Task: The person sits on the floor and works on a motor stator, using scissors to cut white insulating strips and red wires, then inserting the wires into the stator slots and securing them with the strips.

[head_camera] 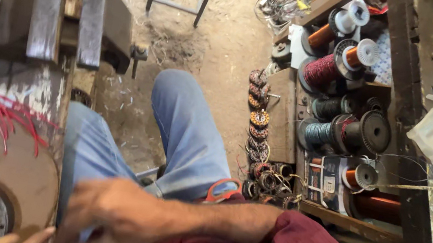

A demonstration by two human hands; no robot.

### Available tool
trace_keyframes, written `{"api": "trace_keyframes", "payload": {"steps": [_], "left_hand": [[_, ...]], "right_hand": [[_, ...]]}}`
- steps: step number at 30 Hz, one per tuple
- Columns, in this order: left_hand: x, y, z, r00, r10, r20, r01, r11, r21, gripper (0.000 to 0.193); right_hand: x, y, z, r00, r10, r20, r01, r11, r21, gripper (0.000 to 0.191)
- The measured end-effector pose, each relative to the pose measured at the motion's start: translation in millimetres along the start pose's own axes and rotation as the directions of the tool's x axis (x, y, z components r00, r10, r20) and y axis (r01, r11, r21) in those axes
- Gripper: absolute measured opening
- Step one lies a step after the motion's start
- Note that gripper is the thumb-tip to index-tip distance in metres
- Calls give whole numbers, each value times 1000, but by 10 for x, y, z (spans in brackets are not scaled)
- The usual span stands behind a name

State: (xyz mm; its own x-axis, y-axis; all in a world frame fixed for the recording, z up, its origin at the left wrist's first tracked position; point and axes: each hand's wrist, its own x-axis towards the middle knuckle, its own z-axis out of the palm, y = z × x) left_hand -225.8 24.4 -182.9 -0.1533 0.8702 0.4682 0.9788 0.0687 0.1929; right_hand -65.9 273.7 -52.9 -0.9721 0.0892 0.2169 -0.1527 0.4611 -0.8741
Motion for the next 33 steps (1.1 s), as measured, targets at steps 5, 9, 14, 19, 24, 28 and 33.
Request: {"api": "trace_keyframes", "payload": {"steps": [5, 9, 14, 19, 24, 28, 33], "left_hand": [[586, 112, -387, 999, 36, -35, -39, 995, -95, 24], [967, 408, -973, 999, -19, 35, 23, 996, -92, 21], [1024, 611, -1130, 934, -353, 63, 358, 910, -210, 26], [1030, 511, -1173, 944, -323, -66, 298, 921, -251, 19], [999, 592, -1210, 922, -384, -41, 372, 911, -177, 24], [854, 834, -1230, 855, -501, -134, 477, 861, -175, 41], [754, 1091, -1162, 698, -668, -257, 602, 742, -296, 42]], "right_hand": [[190, -140, -169, 999, -33, 43, 38, 994, -106, 12], [277, -191, -212, 999, 19, -48, -15, 997, 78, 20], [384, -160, -58, 981, -161, 108, 168, 983, -66, 20], [414, -235, 76, 996, 72, -43, -77, 988, -136, 31], [426, -155, 28, 999, 35, -10, -36, 979, -199, 31], [407, 45, 60, 975, 85, -205, -127, 971, -201, 47], [206, 114, 457, 998, 18, -57, -5, 974, 226, 53]]}}
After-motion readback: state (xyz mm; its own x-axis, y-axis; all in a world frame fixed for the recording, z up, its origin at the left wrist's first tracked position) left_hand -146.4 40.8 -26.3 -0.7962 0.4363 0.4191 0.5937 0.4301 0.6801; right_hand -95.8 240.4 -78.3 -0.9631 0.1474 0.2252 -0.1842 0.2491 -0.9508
